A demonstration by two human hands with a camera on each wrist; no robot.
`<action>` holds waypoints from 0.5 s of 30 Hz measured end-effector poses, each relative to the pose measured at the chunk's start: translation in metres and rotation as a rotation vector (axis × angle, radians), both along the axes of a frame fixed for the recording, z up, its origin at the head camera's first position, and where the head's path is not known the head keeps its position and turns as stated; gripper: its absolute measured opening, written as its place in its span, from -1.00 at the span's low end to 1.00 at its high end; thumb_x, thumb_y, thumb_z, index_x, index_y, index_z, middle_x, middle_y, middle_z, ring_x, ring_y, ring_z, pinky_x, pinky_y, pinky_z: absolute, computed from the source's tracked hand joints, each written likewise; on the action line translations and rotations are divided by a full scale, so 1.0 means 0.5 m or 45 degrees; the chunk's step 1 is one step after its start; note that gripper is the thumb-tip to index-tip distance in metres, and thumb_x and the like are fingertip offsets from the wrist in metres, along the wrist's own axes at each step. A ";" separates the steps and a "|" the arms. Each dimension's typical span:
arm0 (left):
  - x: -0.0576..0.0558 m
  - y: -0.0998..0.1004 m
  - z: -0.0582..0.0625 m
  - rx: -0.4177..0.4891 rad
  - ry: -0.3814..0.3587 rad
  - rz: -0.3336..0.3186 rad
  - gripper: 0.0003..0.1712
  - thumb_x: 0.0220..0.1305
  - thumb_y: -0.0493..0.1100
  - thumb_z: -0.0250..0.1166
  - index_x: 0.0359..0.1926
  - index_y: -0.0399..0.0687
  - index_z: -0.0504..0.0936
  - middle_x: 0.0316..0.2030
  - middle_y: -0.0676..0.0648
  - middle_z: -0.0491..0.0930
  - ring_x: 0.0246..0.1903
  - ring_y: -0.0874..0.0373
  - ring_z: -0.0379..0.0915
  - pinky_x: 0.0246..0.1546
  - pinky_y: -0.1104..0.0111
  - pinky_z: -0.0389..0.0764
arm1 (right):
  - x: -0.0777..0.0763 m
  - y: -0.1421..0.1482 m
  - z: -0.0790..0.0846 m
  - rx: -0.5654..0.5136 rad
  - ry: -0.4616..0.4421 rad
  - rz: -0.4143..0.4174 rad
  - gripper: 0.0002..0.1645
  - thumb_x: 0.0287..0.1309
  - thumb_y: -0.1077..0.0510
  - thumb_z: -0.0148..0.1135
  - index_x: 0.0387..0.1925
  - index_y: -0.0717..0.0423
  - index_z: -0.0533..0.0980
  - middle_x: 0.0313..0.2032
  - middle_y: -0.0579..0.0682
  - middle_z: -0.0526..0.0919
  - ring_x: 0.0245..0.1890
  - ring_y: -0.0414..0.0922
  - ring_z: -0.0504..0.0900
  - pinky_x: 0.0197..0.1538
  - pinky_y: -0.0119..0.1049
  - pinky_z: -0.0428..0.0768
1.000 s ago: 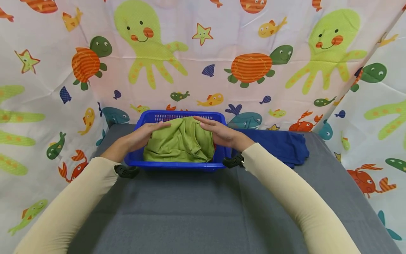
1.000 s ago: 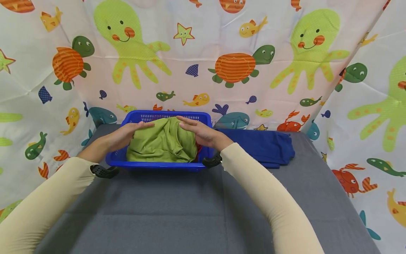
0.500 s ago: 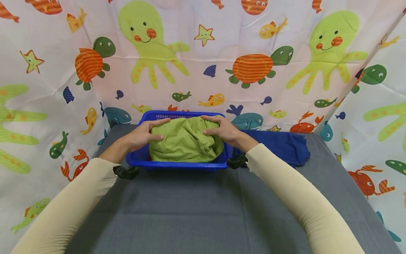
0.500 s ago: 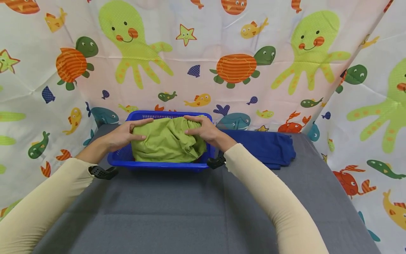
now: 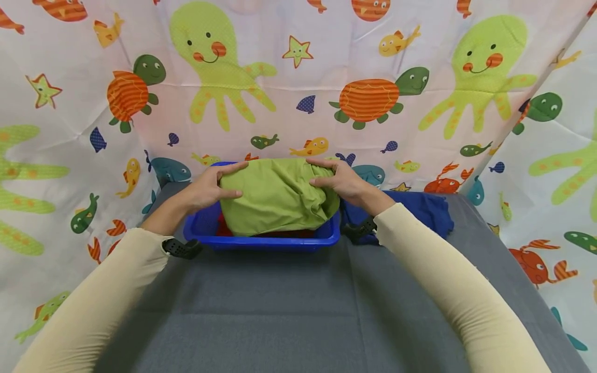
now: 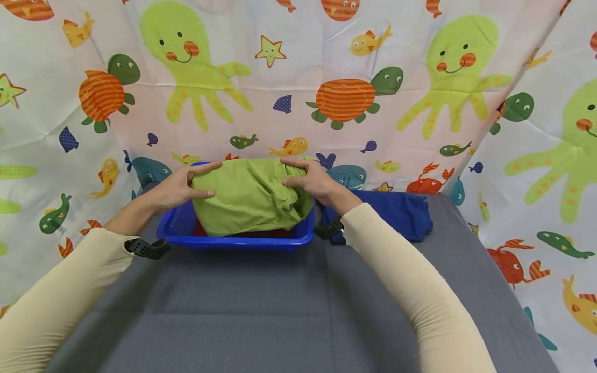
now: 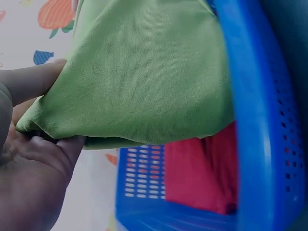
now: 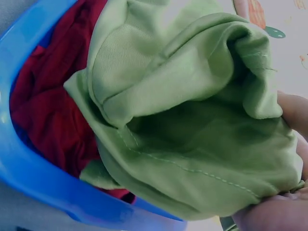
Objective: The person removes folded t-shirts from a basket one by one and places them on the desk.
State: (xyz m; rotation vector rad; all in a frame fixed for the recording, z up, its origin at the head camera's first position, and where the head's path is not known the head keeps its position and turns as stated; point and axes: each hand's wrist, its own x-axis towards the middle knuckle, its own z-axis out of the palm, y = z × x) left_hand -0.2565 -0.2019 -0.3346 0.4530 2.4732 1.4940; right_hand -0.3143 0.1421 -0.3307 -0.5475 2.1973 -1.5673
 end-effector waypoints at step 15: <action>-0.017 0.043 0.081 0.020 0.052 -0.011 -0.13 0.38 -0.35 0.26 0.59 0.13 0.12 0.53 -0.13 0.21 0.34 -0.04 0.36 -0.03 0.57 0.54 | -0.001 0.054 0.091 -0.002 0.026 0.027 -0.26 0.41 0.27 0.18 0.54 -0.04 0.22 0.62 -0.07 -0.05 0.56 -0.04 0.14 0.54 -0.06 0.23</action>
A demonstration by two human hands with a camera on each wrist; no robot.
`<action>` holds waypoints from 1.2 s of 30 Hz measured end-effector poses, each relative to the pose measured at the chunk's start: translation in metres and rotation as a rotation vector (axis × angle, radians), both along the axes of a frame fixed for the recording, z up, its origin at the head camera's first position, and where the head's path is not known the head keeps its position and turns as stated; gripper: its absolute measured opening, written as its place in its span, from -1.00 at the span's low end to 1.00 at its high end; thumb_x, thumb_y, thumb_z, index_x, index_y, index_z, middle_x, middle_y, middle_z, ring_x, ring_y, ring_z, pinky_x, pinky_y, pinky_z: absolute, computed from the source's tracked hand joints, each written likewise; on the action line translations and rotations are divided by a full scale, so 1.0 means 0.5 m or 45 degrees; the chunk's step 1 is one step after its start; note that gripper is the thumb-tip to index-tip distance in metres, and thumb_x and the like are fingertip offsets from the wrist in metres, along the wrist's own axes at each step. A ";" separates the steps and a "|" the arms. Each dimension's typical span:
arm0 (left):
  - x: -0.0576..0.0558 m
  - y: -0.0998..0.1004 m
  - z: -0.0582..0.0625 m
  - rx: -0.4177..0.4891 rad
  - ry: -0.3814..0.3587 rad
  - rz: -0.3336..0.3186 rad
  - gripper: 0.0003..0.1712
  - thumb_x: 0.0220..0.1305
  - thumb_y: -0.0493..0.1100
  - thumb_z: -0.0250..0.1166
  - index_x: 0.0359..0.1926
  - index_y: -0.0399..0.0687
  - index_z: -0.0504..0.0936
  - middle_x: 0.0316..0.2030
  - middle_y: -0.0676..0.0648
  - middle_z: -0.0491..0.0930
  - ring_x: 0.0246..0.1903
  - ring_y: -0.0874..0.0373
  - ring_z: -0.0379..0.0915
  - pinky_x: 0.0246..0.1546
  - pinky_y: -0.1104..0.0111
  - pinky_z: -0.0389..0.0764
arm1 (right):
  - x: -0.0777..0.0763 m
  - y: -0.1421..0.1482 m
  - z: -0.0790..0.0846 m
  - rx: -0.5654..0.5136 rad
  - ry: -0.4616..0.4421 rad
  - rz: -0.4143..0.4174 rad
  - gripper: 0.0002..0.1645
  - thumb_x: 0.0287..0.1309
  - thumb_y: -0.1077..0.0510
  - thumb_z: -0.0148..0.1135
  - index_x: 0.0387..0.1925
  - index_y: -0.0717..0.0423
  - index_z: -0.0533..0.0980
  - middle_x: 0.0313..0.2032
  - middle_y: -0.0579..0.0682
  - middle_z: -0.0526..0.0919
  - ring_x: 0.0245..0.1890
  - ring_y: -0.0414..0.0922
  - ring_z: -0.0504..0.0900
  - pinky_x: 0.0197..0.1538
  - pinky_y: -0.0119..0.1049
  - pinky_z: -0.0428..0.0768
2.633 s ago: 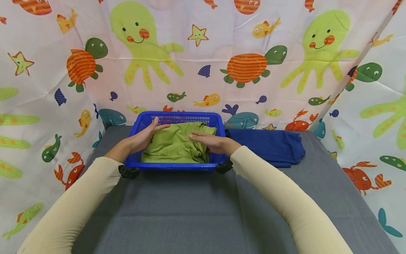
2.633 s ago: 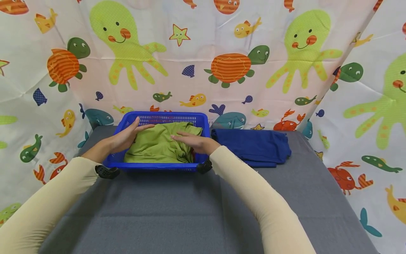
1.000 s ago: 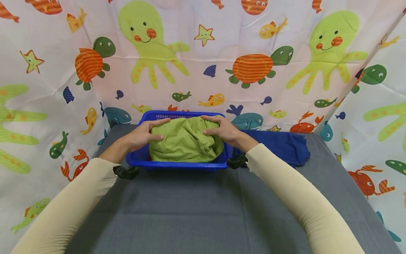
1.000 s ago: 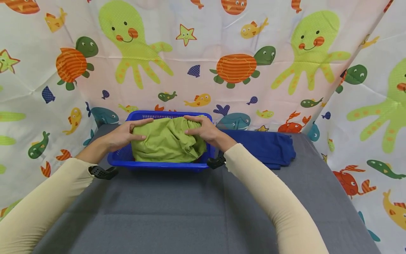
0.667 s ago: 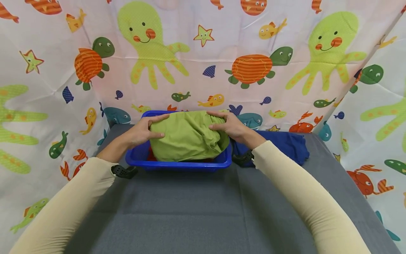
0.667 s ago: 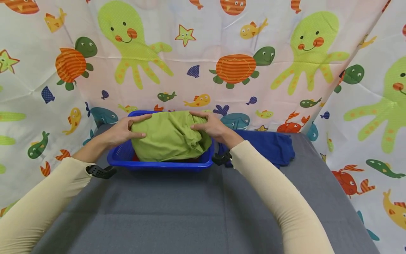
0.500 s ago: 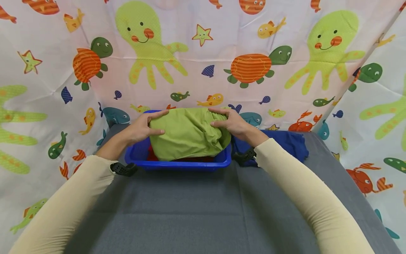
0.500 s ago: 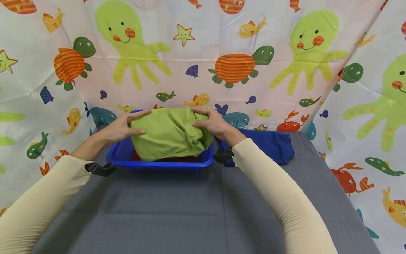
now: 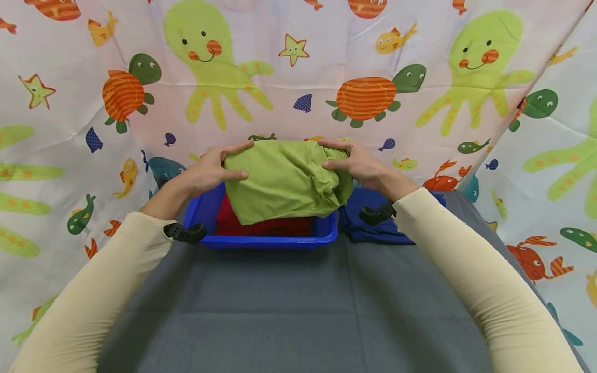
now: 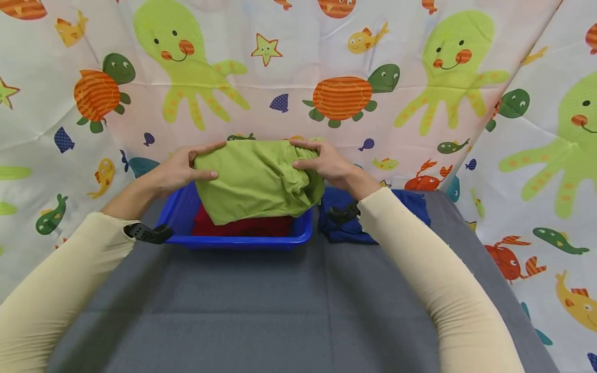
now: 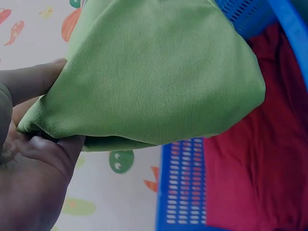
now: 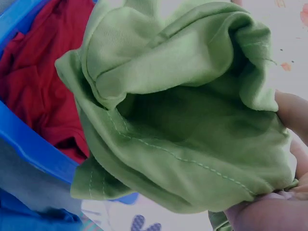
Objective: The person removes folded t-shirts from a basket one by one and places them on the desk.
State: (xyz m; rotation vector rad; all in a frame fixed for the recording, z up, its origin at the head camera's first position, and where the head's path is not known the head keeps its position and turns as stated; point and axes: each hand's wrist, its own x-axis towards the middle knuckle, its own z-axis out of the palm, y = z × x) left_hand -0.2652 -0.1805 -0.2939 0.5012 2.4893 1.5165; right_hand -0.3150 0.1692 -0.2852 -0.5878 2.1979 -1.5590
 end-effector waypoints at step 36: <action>0.022 0.255 0.029 0.168 -0.021 -0.281 -0.06 0.33 -0.41 0.29 0.60 0.02 0.06 0.54 -0.10 0.15 0.33 -0.01 0.37 0.29 0.19 0.49 | 0.091 0.273 0.070 0.201 0.052 -0.124 -0.19 0.40 0.17 0.23 0.57 -0.08 0.15 0.52 -0.13 0.20 0.03 -0.47 0.61 0.01 -0.51 0.63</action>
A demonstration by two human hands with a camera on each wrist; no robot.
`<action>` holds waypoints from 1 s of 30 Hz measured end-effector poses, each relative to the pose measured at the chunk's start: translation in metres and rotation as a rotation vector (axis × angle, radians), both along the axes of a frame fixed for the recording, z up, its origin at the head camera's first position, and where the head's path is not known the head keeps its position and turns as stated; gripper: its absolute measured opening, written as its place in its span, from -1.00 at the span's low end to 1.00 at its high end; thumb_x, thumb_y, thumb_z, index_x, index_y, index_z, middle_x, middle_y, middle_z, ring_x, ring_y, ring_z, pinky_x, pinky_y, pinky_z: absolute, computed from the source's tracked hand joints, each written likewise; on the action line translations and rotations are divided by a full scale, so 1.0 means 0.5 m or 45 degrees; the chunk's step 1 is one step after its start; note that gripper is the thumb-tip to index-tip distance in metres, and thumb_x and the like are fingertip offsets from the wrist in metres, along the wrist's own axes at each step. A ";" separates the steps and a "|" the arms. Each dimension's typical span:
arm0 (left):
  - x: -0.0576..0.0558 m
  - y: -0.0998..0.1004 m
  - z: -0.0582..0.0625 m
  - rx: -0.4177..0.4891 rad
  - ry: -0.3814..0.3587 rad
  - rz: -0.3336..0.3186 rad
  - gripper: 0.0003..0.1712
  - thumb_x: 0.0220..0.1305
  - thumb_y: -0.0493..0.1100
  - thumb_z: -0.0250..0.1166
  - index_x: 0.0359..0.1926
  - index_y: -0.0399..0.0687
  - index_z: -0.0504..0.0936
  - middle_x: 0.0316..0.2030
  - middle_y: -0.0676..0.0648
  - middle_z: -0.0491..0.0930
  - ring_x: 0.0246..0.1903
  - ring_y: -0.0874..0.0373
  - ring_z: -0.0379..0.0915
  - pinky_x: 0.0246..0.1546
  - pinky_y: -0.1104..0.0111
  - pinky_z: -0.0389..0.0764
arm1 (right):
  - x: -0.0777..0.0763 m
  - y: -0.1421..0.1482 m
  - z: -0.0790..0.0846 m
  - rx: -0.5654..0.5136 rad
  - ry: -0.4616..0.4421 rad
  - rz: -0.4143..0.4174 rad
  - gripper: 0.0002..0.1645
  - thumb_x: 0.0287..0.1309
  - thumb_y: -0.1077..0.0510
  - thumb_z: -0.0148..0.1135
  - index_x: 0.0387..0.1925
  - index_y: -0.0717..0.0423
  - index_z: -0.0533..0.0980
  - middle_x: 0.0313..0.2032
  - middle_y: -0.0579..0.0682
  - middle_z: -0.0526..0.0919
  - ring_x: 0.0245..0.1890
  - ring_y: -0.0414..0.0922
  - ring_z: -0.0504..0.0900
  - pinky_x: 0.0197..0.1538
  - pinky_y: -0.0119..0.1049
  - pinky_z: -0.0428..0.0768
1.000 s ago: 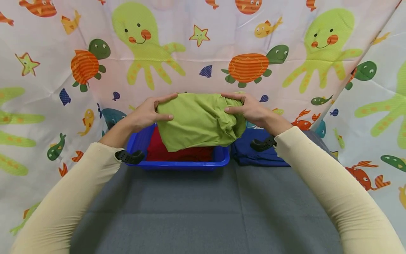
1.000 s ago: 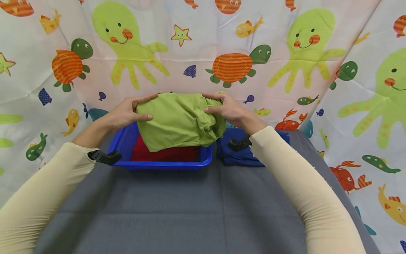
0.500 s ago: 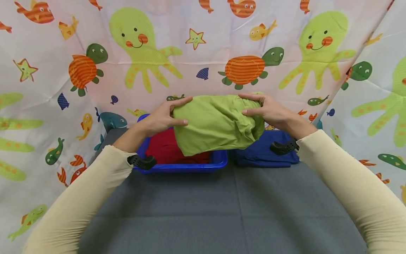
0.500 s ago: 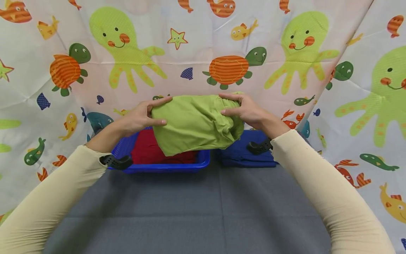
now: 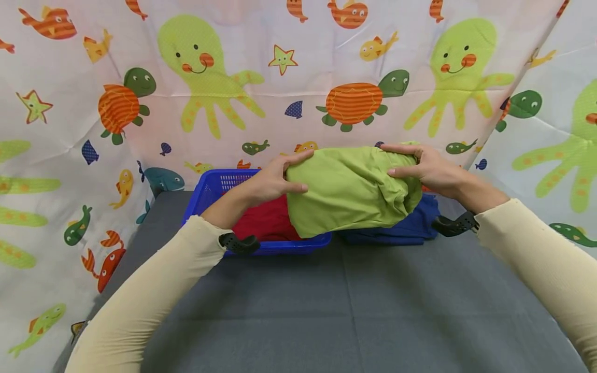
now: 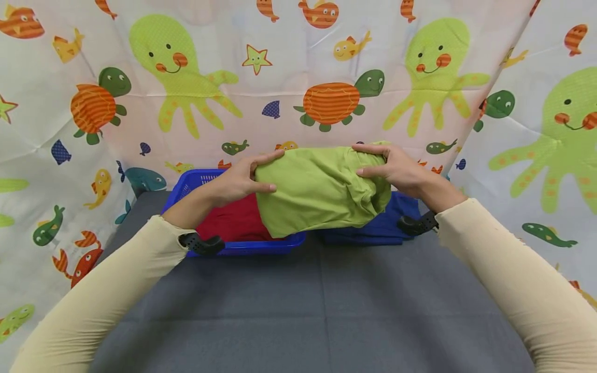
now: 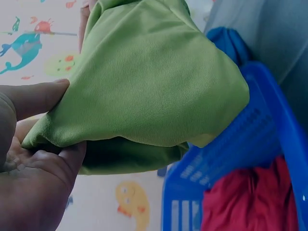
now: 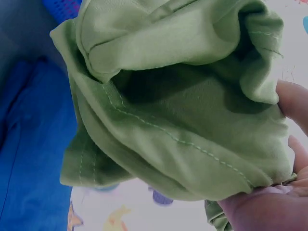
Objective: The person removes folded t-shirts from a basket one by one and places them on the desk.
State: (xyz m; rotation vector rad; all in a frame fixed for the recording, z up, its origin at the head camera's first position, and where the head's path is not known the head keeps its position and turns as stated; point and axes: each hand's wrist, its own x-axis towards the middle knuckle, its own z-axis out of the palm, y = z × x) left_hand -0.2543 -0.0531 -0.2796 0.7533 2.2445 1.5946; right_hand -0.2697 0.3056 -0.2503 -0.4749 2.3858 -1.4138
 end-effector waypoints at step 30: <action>0.022 0.264 -0.084 0.003 -0.084 -0.158 -0.01 0.31 -0.41 0.31 0.61 0.08 0.03 0.57 -0.08 0.10 0.24 0.11 0.38 0.16 0.41 0.53 | 0.046 0.279 -0.076 0.277 0.059 -0.006 -0.25 0.40 0.22 0.20 0.54 0.01 0.21 0.36 -0.34 0.29 0.15 -0.68 0.33 0.01 -0.63 0.51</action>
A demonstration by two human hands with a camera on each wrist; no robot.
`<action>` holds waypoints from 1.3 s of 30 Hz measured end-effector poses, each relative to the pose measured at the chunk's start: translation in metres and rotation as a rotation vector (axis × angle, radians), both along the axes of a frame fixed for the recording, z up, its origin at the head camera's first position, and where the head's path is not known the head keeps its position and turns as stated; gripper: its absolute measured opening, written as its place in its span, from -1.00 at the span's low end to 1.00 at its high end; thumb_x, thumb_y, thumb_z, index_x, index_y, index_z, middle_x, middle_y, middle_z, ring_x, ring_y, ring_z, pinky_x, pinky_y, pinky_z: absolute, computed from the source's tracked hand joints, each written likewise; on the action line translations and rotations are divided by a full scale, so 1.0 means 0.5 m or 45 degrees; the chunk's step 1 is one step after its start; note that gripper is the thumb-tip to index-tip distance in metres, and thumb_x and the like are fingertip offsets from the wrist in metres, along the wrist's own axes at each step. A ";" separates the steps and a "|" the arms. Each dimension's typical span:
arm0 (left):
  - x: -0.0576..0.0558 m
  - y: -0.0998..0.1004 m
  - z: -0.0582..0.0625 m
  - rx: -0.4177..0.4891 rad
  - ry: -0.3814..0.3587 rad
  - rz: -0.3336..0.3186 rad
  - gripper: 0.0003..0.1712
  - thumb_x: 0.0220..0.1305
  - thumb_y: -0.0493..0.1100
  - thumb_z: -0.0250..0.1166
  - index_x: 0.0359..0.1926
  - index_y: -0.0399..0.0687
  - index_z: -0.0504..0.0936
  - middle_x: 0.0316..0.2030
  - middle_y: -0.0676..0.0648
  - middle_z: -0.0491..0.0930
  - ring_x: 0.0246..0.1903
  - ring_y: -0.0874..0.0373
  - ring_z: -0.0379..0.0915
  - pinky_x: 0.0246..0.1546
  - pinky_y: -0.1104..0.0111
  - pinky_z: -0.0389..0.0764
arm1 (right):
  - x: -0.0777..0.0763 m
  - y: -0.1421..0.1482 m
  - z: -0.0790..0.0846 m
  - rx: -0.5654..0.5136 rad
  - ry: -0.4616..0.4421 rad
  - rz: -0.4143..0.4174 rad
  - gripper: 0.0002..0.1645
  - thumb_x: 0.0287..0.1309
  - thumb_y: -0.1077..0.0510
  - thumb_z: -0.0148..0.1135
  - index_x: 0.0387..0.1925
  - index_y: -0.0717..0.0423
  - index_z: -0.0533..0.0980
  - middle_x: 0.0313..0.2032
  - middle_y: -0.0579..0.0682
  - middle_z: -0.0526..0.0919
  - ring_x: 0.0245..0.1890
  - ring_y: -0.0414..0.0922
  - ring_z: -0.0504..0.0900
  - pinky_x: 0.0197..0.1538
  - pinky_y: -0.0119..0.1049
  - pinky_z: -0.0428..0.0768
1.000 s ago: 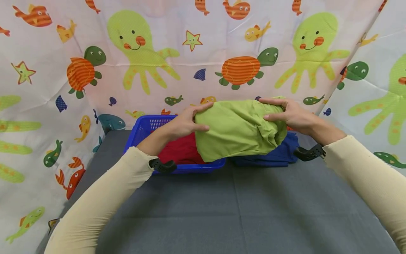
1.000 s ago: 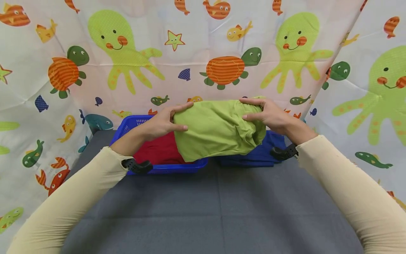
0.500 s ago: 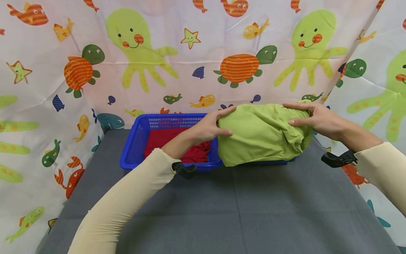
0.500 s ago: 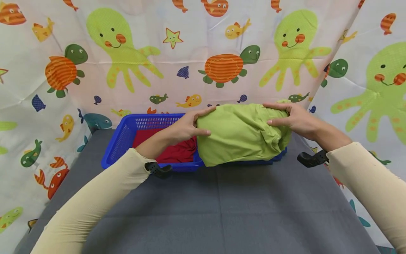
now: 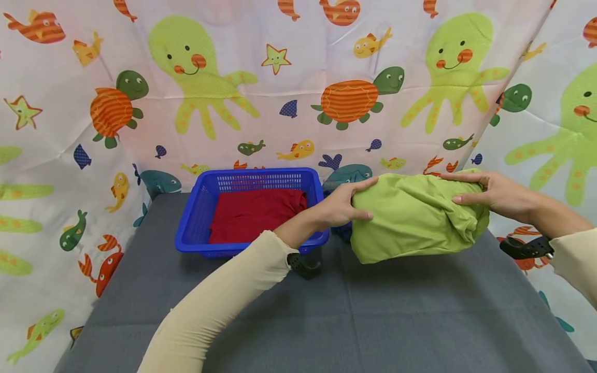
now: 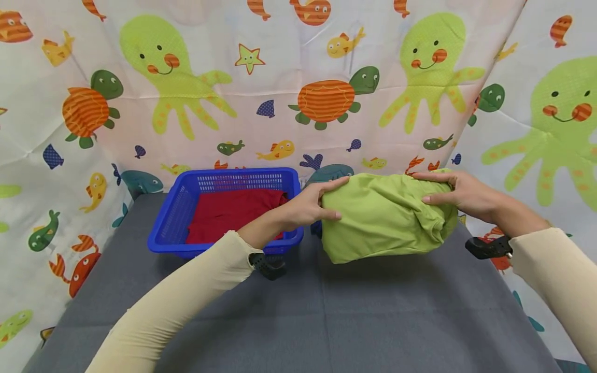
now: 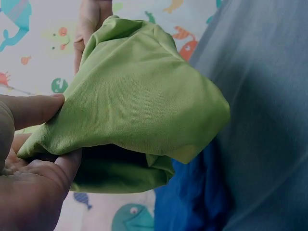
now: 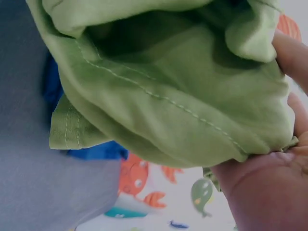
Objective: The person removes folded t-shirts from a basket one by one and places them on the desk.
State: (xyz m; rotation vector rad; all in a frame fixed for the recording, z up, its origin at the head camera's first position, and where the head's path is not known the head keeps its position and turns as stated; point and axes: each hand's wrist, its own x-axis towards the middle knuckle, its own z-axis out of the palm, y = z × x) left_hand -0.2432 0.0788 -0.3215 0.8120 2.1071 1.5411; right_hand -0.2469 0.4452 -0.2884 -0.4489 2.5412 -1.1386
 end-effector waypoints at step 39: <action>0.064 0.253 -0.211 -0.060 -0.267 0.197 0.00 0.14 -0.40 0.46 0.52 0.28 0.27 0.49 0.09 0.29 0.39 0.29 0.29 0.21 0.50 0.48 | 0.036 0.242 -0.196 -0.005 -0.449 -0.108 -0.30 0.53 0.10 0.03 0.42 -0.75 0.15 -0.05 -0.87 0.25 -0.07 -0.32 0.73 -0.10 -0.10 0.75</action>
